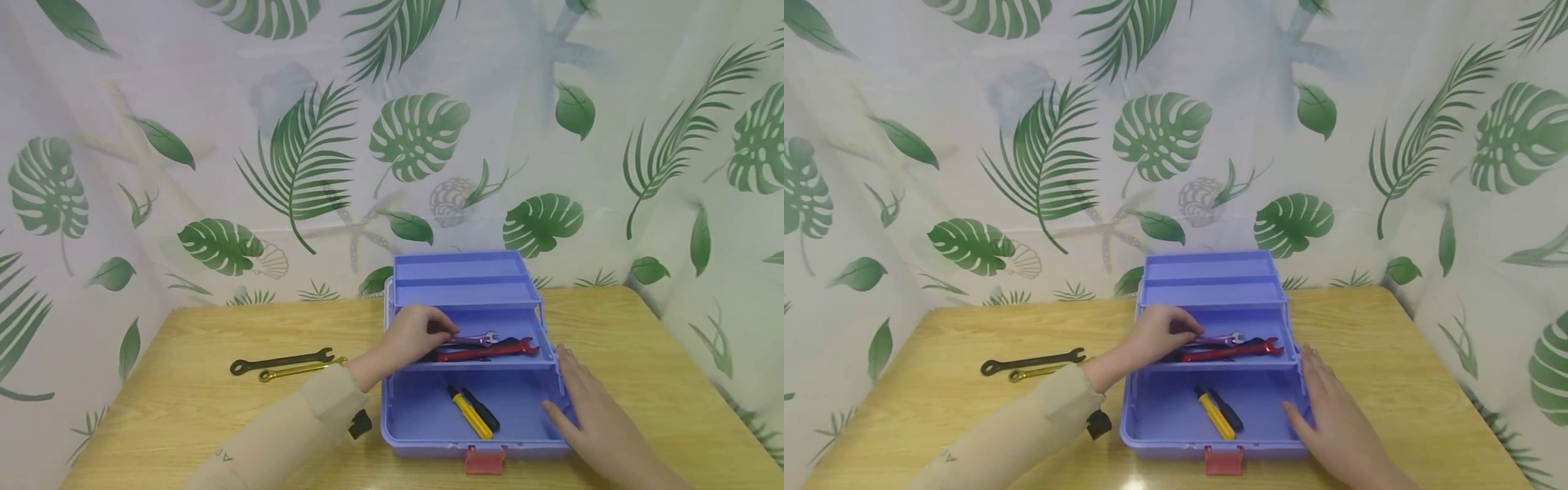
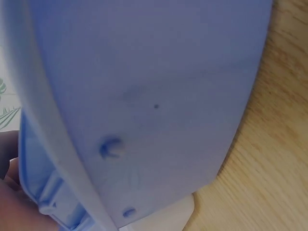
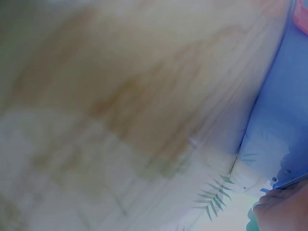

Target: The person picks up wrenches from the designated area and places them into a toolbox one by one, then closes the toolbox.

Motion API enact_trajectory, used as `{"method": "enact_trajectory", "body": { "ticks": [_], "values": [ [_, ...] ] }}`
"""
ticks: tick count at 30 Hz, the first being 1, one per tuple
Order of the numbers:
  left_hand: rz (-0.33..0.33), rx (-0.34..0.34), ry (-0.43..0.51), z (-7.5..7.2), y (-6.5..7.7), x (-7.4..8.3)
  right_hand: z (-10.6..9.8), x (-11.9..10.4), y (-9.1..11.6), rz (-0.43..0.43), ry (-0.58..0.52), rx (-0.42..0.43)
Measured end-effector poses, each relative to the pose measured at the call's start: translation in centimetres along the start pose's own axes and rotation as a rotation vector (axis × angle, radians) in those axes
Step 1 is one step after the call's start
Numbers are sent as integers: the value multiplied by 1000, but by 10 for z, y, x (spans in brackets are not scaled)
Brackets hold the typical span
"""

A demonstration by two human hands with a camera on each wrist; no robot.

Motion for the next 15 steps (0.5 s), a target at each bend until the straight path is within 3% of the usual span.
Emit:
{"method": "enact_trajectory", "body": {
  "ticks": [10, 15],
  "values": [
    [44, 26, 16, -8, 4, 4, 5, 3, 1, -21, -22, 36],
    [36, 13, 45, -9, 7, 1, 7, 3, 2, -30, -29, 50]
  ]
}}
Point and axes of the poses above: each hand's wrist, its own y-axis away from the middle knuckle, its own z-axis out of the palm, x = y × z, the point moved 7 cm from there along -y, towards the middle knuckle, and after that the axes turned 1 degree about -x, right-handed, at the moved point
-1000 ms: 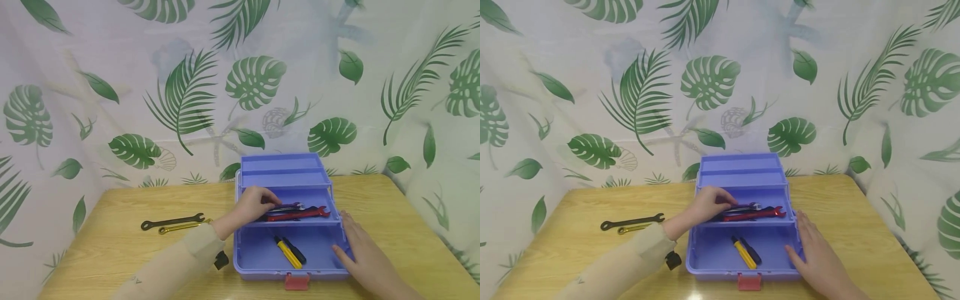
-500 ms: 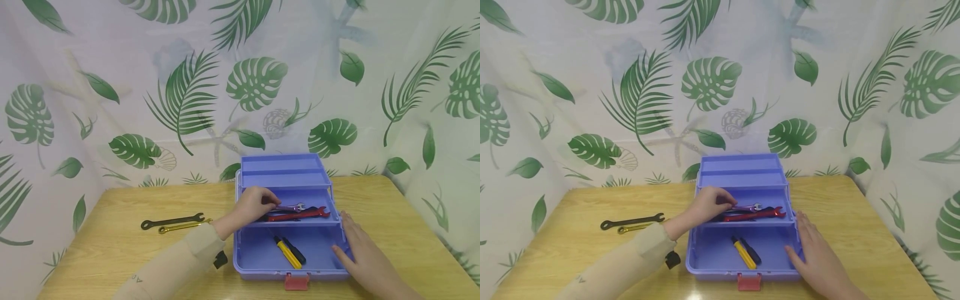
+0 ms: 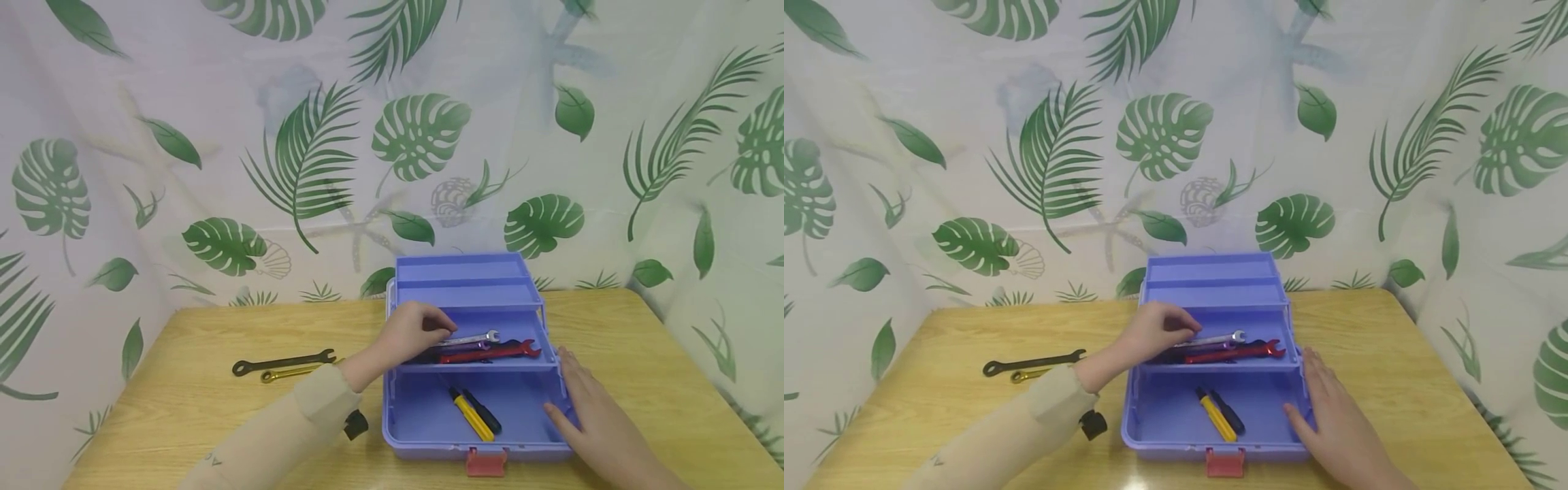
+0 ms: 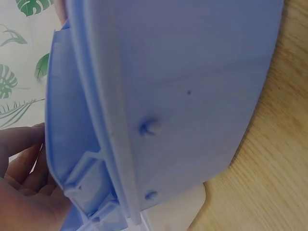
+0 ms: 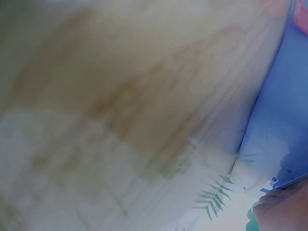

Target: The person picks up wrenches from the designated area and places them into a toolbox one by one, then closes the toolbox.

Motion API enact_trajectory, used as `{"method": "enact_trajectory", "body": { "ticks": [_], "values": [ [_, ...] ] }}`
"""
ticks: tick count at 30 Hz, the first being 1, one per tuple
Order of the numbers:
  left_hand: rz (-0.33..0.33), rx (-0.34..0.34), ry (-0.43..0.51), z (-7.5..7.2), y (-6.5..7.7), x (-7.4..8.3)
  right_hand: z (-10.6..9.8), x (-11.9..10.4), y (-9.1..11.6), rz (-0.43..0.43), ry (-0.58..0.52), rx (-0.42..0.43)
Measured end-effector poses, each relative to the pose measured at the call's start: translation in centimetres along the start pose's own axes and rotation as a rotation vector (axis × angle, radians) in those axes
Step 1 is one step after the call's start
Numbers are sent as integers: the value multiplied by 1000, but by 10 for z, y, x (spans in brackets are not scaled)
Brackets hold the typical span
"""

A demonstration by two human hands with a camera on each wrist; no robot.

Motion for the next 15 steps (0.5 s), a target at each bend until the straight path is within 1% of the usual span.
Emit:
{"method": "enact_trajectory", "body": {
  "ticks": [9, 15],
  "values": [
    [8, 14, 16, -6, 8, 0, 1, 3, 1, -10, -6, -3],
    [-22, 19, 32, -11, 16, -7, 0, 3, 1, -11, 5, -10]
  ]
}}
Point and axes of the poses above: each hand's wrist, its own y-axis away from the middle knuckle, its own z-axis out of the palm, x = y × z, the point moved 7 cm from there along -y, towards the middle knuckle, and after that the axes turned 1 degree about -x, right-handed, at the moved point
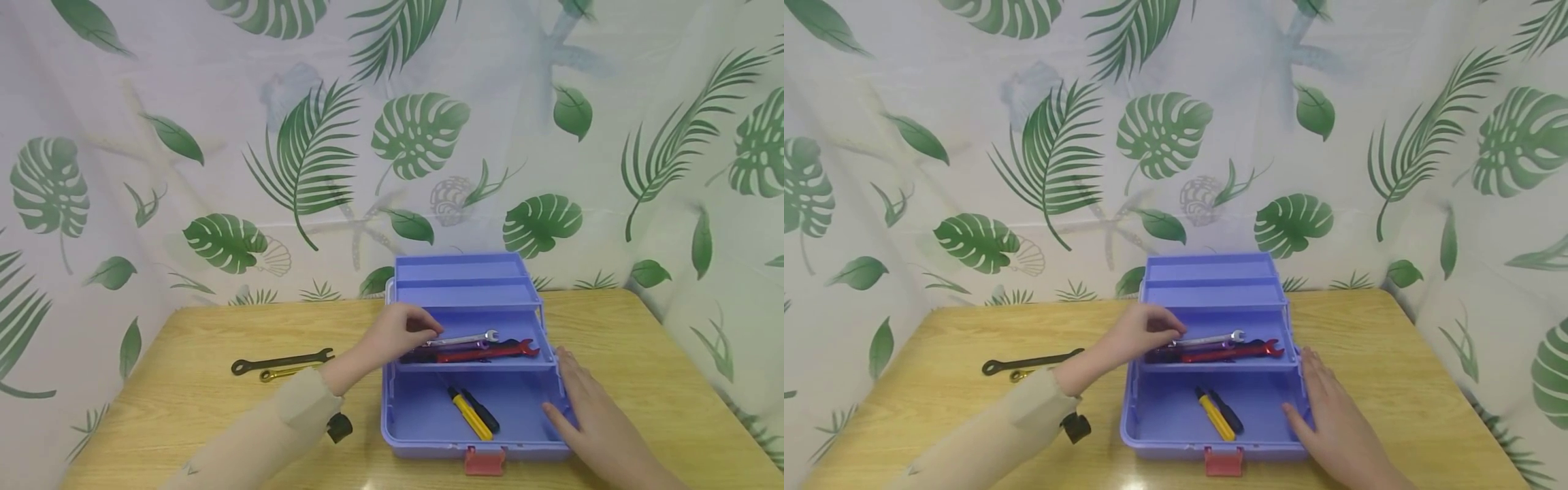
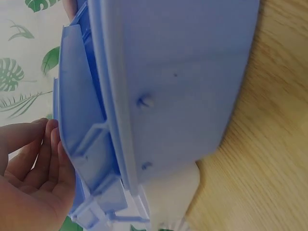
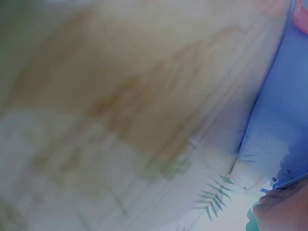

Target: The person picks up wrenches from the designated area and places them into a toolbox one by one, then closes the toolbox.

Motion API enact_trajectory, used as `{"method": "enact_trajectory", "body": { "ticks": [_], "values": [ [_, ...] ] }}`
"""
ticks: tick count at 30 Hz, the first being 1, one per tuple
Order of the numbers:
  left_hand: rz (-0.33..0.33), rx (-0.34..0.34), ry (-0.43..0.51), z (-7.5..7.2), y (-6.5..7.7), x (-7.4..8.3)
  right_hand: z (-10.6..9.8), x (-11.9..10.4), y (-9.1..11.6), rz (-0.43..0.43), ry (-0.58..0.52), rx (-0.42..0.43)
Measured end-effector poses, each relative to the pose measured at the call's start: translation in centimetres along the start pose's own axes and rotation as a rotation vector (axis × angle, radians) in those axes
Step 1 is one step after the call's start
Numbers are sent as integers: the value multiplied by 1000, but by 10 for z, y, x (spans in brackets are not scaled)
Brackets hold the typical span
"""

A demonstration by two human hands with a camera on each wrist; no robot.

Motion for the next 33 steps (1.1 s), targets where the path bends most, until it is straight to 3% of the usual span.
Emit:
{"method": "enact_trajectory", "body": {
  "ticks": [19, 33],
  "values": [
    [-66, 93, 66, -48, 29, -32, 1, 0, -2, 20, 13, -24],
    [-196, 213, 80, -88, 53, -62, 2, 0, -3, 15, 12, -11]
  ]
}}
Point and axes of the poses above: each hand's wrist, its own y-axis away from the middle knuckle, its own z-axis out of the palm, x = y × z, the point moved 7 cm from there along -y, towards the middle knuckle, and after that the axes turned 1 degree about -x, right-handed, at the moved point
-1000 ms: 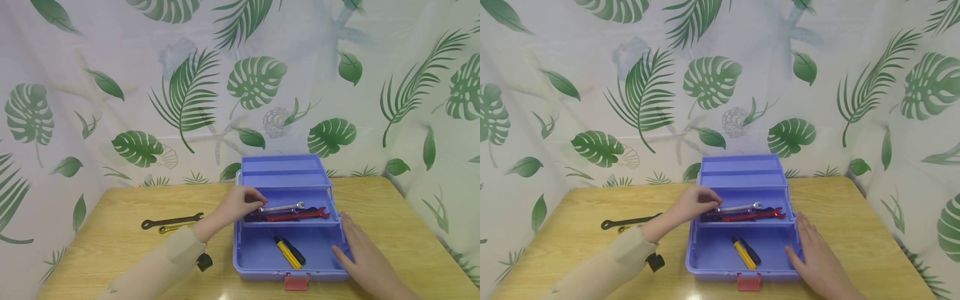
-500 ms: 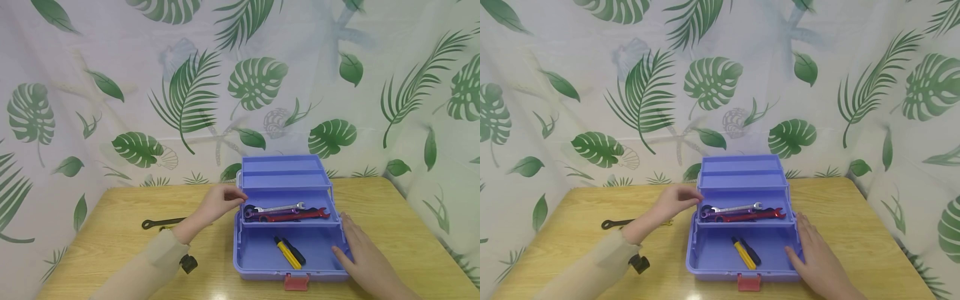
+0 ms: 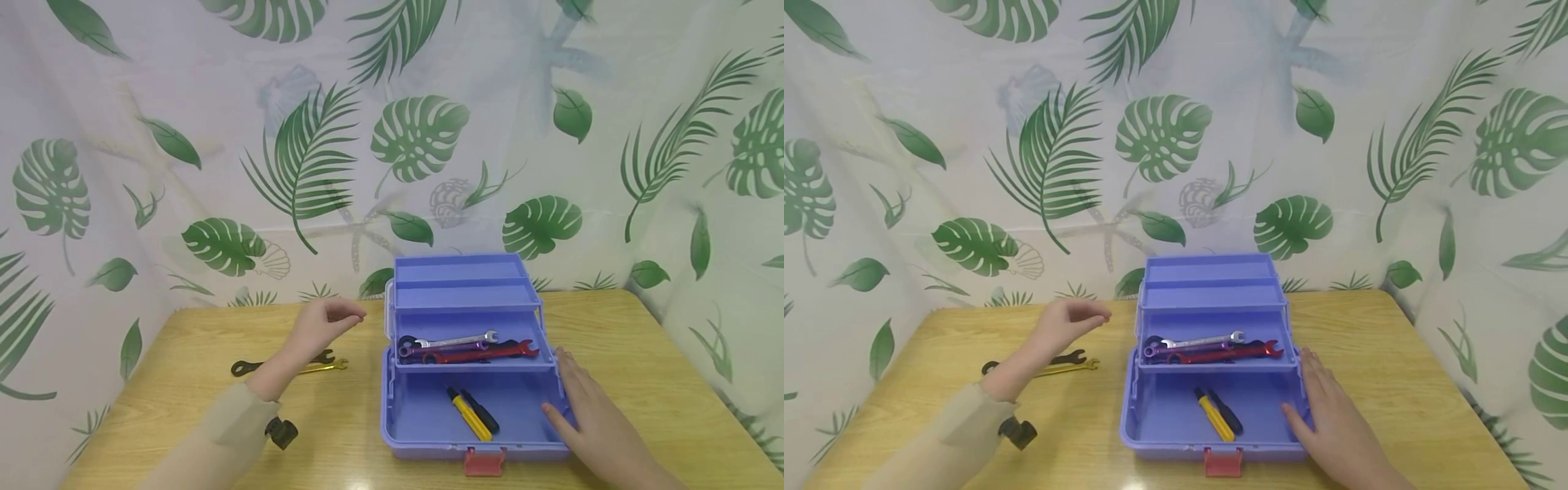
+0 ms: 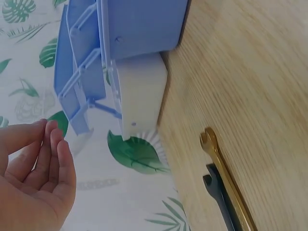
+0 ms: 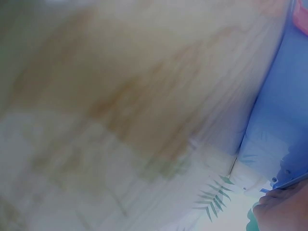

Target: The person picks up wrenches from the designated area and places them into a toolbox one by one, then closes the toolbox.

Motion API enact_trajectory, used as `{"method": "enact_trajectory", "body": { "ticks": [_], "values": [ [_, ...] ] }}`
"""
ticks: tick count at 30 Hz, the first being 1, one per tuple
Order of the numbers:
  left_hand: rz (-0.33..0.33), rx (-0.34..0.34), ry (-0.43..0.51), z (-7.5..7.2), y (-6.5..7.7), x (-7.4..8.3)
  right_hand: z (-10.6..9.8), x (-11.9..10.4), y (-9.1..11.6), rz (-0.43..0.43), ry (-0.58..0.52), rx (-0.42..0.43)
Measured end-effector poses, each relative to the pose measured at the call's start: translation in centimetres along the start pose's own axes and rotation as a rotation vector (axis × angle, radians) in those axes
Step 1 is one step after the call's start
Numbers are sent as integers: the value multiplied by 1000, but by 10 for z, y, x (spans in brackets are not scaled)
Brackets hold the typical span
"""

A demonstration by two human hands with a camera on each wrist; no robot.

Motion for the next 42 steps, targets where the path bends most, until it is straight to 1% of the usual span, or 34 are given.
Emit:
{"method": "enact_trajectory", "body": {
  "ticks": [4, 8, 12, 15, 21, 31, 39, 42],
  "values": [
    [-32, 24, -28, -10, 1, -8, 0, 0, 1, 2, -5, 3],
    [-43, 52, -57, -18, 2, -16, 0, 1, 1, 1, -15, 4],
    [-48, 71, -62, -25, 5, -25, 0, 1, 2, 0, -12, 5],
    [-65, 78, -59, -28, 10, -32, 0, 2, 2, 3, -10, 5],
    [-107, 92, -63, -34, 18, -47, 0, 1, 2, 11, -10, -6],
    [-177, 125, -75, -39, 30, -71, -1, 1, 2, 5, -6, 0],
    [-198, 156, -86, -44, 40, -84, -2, -2, 2, 3, -8, 1],
    [-210, 157, -88, -45, 43, -89, -2, -2, 2, 5, -2, 0]
  ]
}}
Point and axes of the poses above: each hand's wrist, its own y-axis away from the middle knuckle, its own z-axis out of the palm, x = y × z, the point moved 7 cm from there along -y, towards the middle knuckle, and after that the axes turned 1 degree about -x, right-handed, at the moved point
